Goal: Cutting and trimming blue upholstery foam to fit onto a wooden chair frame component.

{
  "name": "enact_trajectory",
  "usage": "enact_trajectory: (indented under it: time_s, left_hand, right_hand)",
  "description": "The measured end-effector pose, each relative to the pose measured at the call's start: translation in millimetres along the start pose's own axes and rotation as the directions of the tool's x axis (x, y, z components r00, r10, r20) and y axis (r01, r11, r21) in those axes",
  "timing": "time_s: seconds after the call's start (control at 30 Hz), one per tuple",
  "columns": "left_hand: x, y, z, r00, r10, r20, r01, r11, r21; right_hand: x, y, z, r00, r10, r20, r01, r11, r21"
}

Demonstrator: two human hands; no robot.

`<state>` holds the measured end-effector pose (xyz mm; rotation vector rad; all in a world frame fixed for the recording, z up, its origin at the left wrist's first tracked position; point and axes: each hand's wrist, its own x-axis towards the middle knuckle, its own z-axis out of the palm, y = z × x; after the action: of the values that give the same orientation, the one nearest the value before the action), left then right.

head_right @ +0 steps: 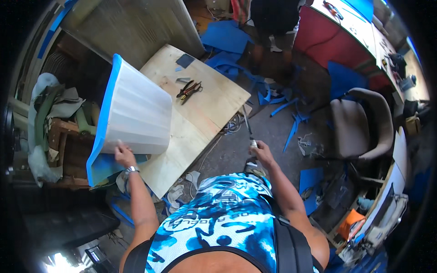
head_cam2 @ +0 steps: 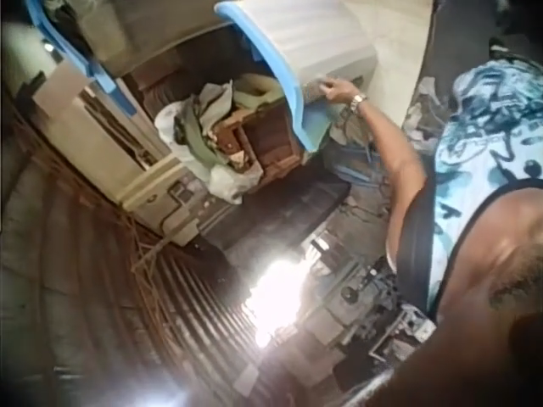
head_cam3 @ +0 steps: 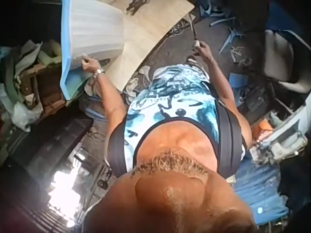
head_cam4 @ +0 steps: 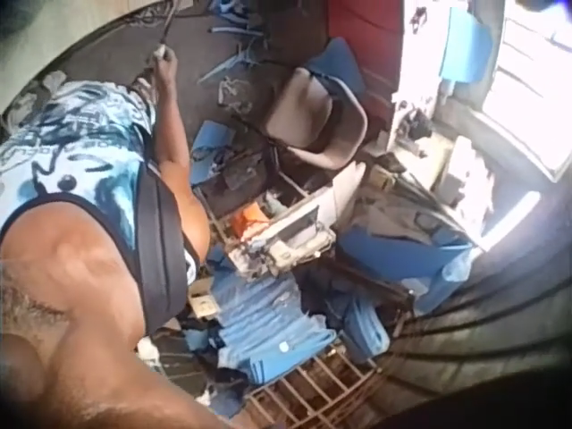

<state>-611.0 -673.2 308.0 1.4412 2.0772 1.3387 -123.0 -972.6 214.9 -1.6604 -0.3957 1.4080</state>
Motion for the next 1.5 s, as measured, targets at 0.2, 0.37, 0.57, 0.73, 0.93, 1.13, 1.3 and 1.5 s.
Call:
enact_trajectory:
  time_s: [0.2, 0.37, 0.57, 0.73, 0.93, 1.13, 1.3, 1.5]
  left_hand:
    - [-109, -42, 67, 0.877, -0.019, 0.48, -0.045, 0.992, 0.122]
    - [-154, -45, 131, 0.634, -0.062, 0.771, 0.18, 0.981, -0.069]
    - [-113, 28, 209, 0.427, 0.0, 0.904, 0.195, 0.977, -0.092]
    - [-61, 89, 273, 0.576, 0.162, 0.801, 0.2, 0.922, -0.331]
    - [-67, 78, 314, 0.717, 0.02, 0.697, 0.069, 0.993, -0.1]
    - [-175, 45, 329, 0.66, -0.167, 0.733, 0.242, 0.97, 0.003]
    - [-219, -15, 342, 0.473, 0.189, 0.86, -0.316, 0.948, -0.034]
    - [-199, -36, 349, 0.326, -0.19, 0.926, -0.196, 0.945, 0.263]
  right_hand:
    - [24, -17, -10, 0.979, -0.125, -0.159, 0.103, 0.984, -0.143]
    - [53, -36, 11, 0.963, 0.172, -0.206, -0.198, 0.974, -0.112]
    - [88, -61, 36, 0.975, 0.057, -0.213, -0.084, 0.989, -0.121]
    - [138, -99, 16, 0.986, 0.115, -0.118, -0.139, 0.964, -0.227]
    - [248, -167, -56, 0.991, -0.063, 0.12, 0.106, 0.91, -0.401]
    - [325, -251, -101, 0.935, -0.234, 0.267, 0.355, 0.64, -0.682]
    - [333, -296, -84, 0.88, -0.365, 0.304, 0.47, 0.582, -0.664]
    - [308, -252, -47, 0.928, -0.049, 0.369, 0.212, 0.885, -0.414]
